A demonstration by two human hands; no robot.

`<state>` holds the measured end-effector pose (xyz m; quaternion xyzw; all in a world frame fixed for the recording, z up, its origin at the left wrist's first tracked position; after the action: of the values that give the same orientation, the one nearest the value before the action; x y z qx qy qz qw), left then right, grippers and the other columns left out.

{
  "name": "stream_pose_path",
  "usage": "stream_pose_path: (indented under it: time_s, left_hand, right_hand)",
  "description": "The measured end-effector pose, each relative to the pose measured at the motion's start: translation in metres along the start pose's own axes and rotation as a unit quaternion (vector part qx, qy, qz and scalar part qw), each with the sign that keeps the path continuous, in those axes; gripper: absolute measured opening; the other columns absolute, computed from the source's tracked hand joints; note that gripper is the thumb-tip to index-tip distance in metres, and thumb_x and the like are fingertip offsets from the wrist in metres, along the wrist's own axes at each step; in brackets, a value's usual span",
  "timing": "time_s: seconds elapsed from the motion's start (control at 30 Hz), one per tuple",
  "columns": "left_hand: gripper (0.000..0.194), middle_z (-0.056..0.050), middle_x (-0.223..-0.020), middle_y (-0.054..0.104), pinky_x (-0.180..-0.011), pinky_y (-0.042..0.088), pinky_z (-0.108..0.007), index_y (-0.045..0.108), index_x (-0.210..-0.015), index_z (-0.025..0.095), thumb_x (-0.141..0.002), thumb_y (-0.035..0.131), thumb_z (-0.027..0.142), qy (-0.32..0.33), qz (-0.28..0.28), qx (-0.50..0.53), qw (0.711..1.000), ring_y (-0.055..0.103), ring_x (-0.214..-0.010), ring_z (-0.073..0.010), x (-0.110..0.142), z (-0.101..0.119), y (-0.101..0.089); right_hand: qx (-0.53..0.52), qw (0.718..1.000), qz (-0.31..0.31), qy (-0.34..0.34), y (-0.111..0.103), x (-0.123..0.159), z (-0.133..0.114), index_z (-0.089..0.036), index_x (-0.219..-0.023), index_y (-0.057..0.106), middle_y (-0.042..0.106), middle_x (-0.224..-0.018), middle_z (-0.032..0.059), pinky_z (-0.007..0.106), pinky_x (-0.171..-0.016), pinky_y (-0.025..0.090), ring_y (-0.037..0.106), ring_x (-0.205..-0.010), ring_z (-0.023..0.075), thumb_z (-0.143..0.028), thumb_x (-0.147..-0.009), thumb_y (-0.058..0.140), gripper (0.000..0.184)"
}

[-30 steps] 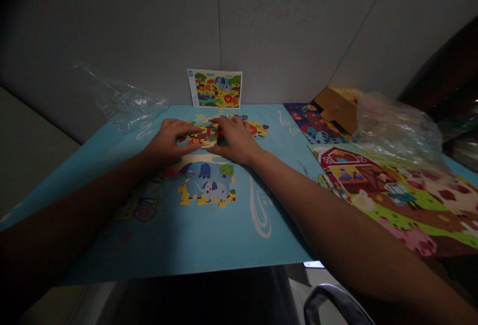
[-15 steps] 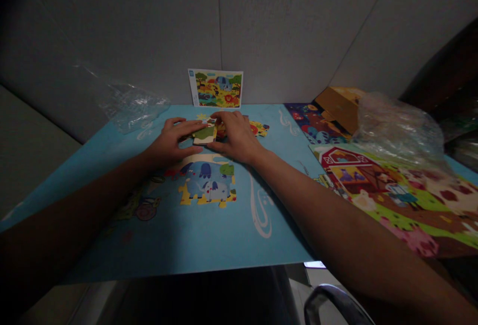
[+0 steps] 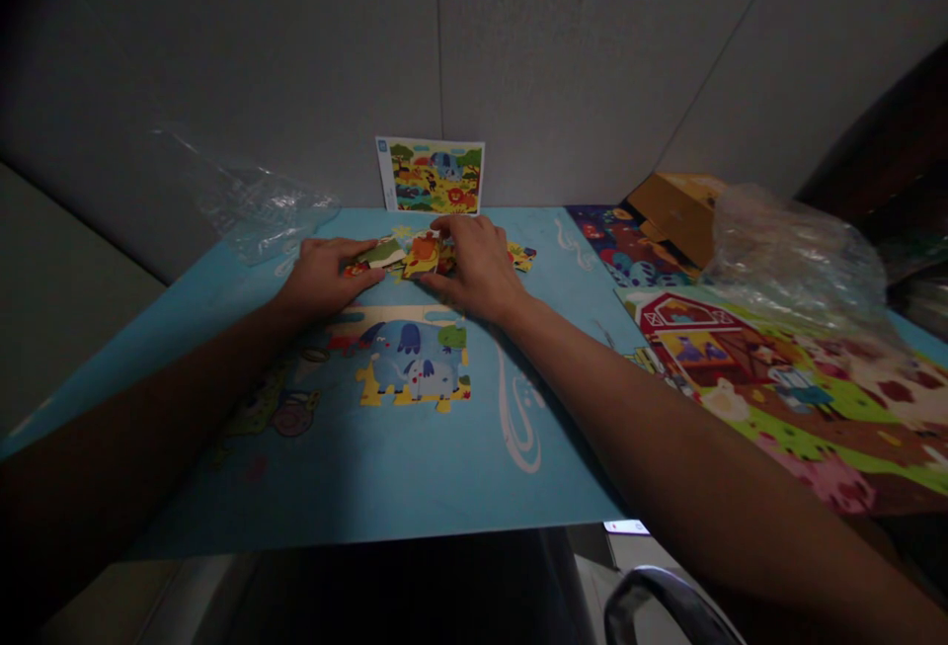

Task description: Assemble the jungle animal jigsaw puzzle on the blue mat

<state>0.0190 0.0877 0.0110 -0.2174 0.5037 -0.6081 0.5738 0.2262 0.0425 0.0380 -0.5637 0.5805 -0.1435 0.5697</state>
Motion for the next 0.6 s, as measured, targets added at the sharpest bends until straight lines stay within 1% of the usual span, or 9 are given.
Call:
stream_pose_path:
  time_s: [0.1,0.17,0.27,0.3,0.37,0.43,0.5,0.57,0.6]
  left_hand:
    - [0.053,-0.012,-0.134,0.066,-0.114,0.032,-0.060,0.072,-0.127,0.022,-0.082,0.066,0.048,-0.020,-0.009,-0.014,1.000,0.046,-0.131,-0.0407,0.001,-0.002,0.002]
    - [0.060,-0.012,-0.141,0.061,-0.114,0.032,-0.059,0.068,-0.133,0.022,-0.078,0.070,0.047,-0.012,0.000,-0.009,1.000,0.042,-0.134,-0.0418,0.003,0.002,0.001]
    - [0.086,-0.010,-0.143,0.059,-0.114,0.034,-0.057,0.047,-0.154,0.024,-0.075,0.074,0.046,0.068,0.003,0.036,0.997,0.041,-0.135,-0.0387,0.007,0.019,0.000]
    - [0.087,-0.009,-0.142,0.061,-0.114,0.035,-0.056,0.043,-0.156,0.025,-0.077,0.073,0.045,0.107,0.003,0.051,0.993,0.041,-0.134,-0.0368,0.009,0.026,-0.001]
    - [0.072,-0.008,-0.136,0.065,-0.113,0.036,-0.053,0.053,-0.149,0.025,-0.082,0.070,0.044,0.173,0.010,0.065,0.983,0.045,-0.132,-0.0335,0.011,0.036,-0.001]
    - [0.048,-0.008,-0.129,0.070,-0.111,0.038,-0.050,0.071,-0.131,0.024,-0.087,0.067,0.043,0.199,0.031,0.058,0.978,0.049,-0.127,-0.0314,0.011,0.037,-0.003]
    - [0.034,-0.009,-0.120,0.075,-0.110,0.039,-0.047,0.079,-0.113,0.021,-0.091,0.063,0.040,0.183,0.063,0.042,0.980,0.054,-0.122,-0.0294,0.008,0.030,-0.006]
    - [0.031,-0.009,-0.114,0.077,-0.110,0.039,-0.047,0.081,-0.106,0.020,-0.093,0.060,0.037,0.142,0.079,0.023,0.986,0.058,-0.117,-0.0276,0.004,0.020,-0.008]
    - [0.031,-0.009,-0.112,0.077,-0.111,0.039,-0.047,0.081,-0.105,0.020,-0.094,0.058,0.037,0.120,0.074,0.012,0.990,0.059,-0.115,-0.0270,0.002,0.015,-0.008]
  right_hand:
    - [0.008,0.999,0.045,0.020,-0.004,0.000,0.005,-0.021,-0.122,0.057,0.064,-0.122,0.0133,0.048,-0.096,0.040,0.053,-0.113,0.0345,-0.044,-0.083,0.073,0.048]
    - [0.001,0.997,0.079,0.028,-0.007,0.000,0.008,-0.021,-0.121,0.058,0.063,-0.121,0.0129,0.047,-0.095,0.041,0.053,-0.112,0.0337,-0.046,-0.083,0.074,0.048]
    - [-0.038,0.996,0.086,-0.006,-0.006,0.001,0.004,-0.023,-0.120,0.058,0.064,-0.119,0.0109,0.046,-0.094,0.043,0.054,-0.109,0.0317,-0.048,-0.082,0.076,0.049]
    - [-0.054,0.995,0.076,-0.025,-0.004,0.001,0.001,-0.023,-0.119,0.058,0.064,-0.118,0.0103,0.046,-0.094,0.043,0.055,-0.109,0.0312,-0.049,-0.081,0.077,0.050]
    - [-0.082,0.994,0.053,-0.055,0.000,0.001,-0.004,-0.023,-0.120,0.058,0.064,-0.118,0.0098,0.045,-0.095,0.044,0.055,-0.109,0.0305,-0.048,-0.080,0.078,0.051]
    - [-0.089,0.994,0.033,-0.056,0.004,0.001,-0.004,-0.023,-0.126,0.057,0.065,-0.121,0.0103,0.045,-0.097,0.044,0.055,-0.111,0.0303,-0.045,-0.080,0.078,0.055]
    - [-0.060,0.998,0.012,-0.032,0.010,0.001,0.000,-0.021,-0.135,0.054,0.064,-0.128,0.0124,0.047,-0.100,0.043,0.053,-0.118,0.0320,-0.043,-0.080,0.078,0.064]
    - [-0.001,1.000,-0.024,0.002,0.017,0.002,0.008,-0.019,-0.141,0.054,0.061,-0.138,0.0152,0.052,-0.103,0.040,0.048,-0.126,0.0367,-0.045,-0.081,0.077,0.069]
    - [0.029,0.998,-0.047,0.016,0.021,0.002,0.011,-0.019,-0.141,0.056,0.060,-0.141,0.0158,0.055,-0.103,0.039,0.046,-0.129,0.0393,-0.048,-0.084,0.074,0.066]
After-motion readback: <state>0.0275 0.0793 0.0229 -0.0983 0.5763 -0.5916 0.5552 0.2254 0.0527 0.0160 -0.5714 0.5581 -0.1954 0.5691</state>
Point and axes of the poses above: each hand's wrist, its own x-axis away from the middle knuckle, its own y-axis out of the palm, z = x × y, the point moved 7 cm from there along -x, towards the middle knuckle
